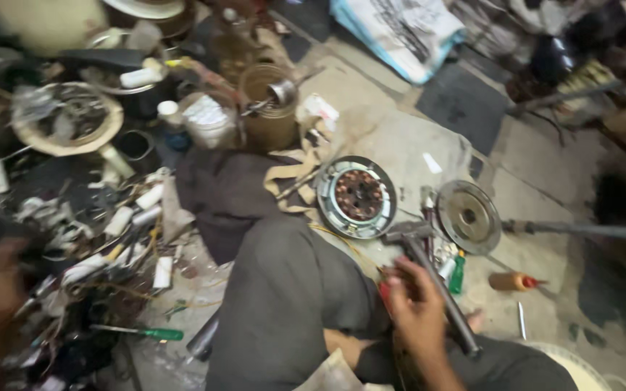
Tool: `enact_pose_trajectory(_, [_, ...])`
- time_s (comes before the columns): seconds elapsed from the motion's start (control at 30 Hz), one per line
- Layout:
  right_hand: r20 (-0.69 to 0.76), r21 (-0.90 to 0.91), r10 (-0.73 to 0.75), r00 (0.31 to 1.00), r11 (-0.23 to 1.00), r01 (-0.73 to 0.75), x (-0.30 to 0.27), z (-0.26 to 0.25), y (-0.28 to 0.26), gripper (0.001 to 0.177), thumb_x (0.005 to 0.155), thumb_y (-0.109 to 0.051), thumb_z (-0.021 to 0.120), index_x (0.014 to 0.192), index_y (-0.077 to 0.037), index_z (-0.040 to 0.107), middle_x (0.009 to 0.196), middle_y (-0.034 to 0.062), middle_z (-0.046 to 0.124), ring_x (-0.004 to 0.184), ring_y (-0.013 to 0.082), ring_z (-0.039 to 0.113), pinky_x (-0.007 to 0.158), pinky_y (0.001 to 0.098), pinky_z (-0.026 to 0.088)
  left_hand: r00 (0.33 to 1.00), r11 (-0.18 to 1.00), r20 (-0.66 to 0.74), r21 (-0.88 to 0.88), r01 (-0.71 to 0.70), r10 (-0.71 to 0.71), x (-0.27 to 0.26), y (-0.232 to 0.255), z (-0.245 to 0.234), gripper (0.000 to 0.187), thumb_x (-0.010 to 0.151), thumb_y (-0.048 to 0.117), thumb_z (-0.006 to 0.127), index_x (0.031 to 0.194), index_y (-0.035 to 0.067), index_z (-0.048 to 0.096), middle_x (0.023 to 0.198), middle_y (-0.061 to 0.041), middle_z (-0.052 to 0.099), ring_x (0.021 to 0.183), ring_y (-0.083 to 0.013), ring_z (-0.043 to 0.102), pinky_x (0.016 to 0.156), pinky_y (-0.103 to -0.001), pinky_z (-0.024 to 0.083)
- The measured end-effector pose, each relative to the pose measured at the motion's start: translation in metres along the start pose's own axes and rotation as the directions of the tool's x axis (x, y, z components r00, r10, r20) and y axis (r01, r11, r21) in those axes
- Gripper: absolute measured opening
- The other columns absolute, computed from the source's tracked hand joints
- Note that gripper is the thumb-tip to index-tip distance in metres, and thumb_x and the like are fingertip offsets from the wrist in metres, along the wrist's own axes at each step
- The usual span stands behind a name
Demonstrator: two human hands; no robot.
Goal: The person disassembles a circular electric motor component, using a hammer to separate parts and a screwdriver to pry them apart. They apply a liquid from a bottle to the component and use a metal rod to adjust internal parts before reassembling the unit.
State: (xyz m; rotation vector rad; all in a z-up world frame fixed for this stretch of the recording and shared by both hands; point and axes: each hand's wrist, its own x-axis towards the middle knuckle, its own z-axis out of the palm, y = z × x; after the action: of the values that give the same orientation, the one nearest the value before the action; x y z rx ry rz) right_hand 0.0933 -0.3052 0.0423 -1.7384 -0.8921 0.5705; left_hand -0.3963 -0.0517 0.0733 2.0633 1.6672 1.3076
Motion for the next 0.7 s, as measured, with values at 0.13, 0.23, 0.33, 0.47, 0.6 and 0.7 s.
enact_pose_trajectory(0.13, [0.207, -0.057, -0.398, 0.894, 0.907, 0.417, 0.006, 0.026, -0.085, 0.070, 0.081, -0.013, 0.081, 0.141, 0.004, 0.049, 0.131, 0.0143, 0.064, 0.120, 0.0236, 0.063, 0.101, 0.0353, 0.049, 0.904, 0.797, 0.170, -0.553, -0.242, 0.393, -0.022, 0.184, 0.076, 0.026, 0.078, 0.019, 0.083, 0.091, 0.008, 0.064, 0.088, -0.010, 0.058, 0.077, -0.0285, 0.059, 0.066, -0.040, 0.048])
enact_pose_trajectory(0.23, [0.183, -0.018, -0.334, 0.925, 0.939, 0.343, 0.013, 0.013, -0.083, 0.078, 0.074, -0.017, 0.085, 0.139, 0.004, 0.048, 0.129, 0.0146, 0.062, 0.116, 0.0236, 0.061, 0.097, 0.0350, 0.050, 0.758, 0.646, 0.307, -0.739, -0.191, 0.575, -0.049, 0.291, 0.140, 0.026, 0.078, 0.023, 0.084, 0.089, 0.008, 0.066, 0.087, -0.011, 0.058, 0.081, -0.0305, 0.061, 0.069, -0.041, 0.048])
enact_pose_trajectory(0.33, [-0.016, 0.124, 0.062, 0.998, 0.991, -0.059, 0.022, -0.018, -0.034, 0.049, 0.083, -0.012, 0.080, 0.127, -0.001, 0.060, 0.108, 0.0103, 0.071, 0.094, 0.0181, 0.068, 0.082, 0.0318, 0.056, 0.787, 0.619, 0.334, -0.782, -0.076, 0.519, -0.062, 0.331, 0.217, 0.029, 0.093, 0.019, 0.076, 0.113, 0.004, 0.062, 0.109, -0.014, 0.065, 0.105, -0.0334, 0.064, 0.090, -0.043, 0.051])
enact_pose_trajectory(0.47, [-0.146, 0.226, 0.456, 0.878, 0.879, -0.419, 0.023, -0.051, 0.031, 0.040, 0.085, -0.013, 0.079, 0.121, -0.003, 0.064, 0.087, 0.0107, 0.070, 0.072, 0.0188, 0.064, 0.062, 0.0328, 0.051, 0.932, 0.901, 0.324, -0.434, -0.005, 0.161, -0.049, 0.334, 0.365, 0.060, 0.080, 0.021, 0.078, 0.127, -0.007, 0.053, 0.113, -0.027, 0.062, 0.104, -0.0444, 0.058, 0.088, -0.053, 0.046])
enact_pose_trajectory(0.6, [-0.157, 0.378, 0.419, 0.894, 0.862, -0.338, 0.024, -0.051, 0.050, 0.043, 0.083, -0.013, 0.079, 0.121, -0.002, 0.063, 0.093, 0.0060, 0.074, 0.076, 0.0114, 0.068, 0.066, 0.0254, 0.055, 0.818, 0.892, 0.543, -0.444, 0.087, 0.190, -0.065, 0.319, 0.448, 0.035, 0.103, 0.031, 0.064, 0.087, 0.001, 0.068, 0.082, -0.024, 0.067, 0.082, -0.0437, 0.065, 0.073, -0.053, 0.049])
enact_pose_trajectory(0.7, [-0.149, 0.258, 0.359, 0.922, 0.914, -0.314, 0.044, -0.046, 0.037, 0.048, 0.081, -0.014, 0.082, 0.123, -0.003, 0.061, 0.097, 0.0062, 0.074, 0.079, 0.0107, 0.068, 0.066, 0.0244, 0.055, 0.903, 0.782, 0.405, -0.605, 0.147, 0.143, -0.068, 0.314, 0.474, 0.043, 0.106, 0.032, 0.055, 0.076, 0.001, 0.062, 0.067, -0.020, 0.058, 0.061, -0.0371, 0.058, 0.059, -0.048, 0.046])
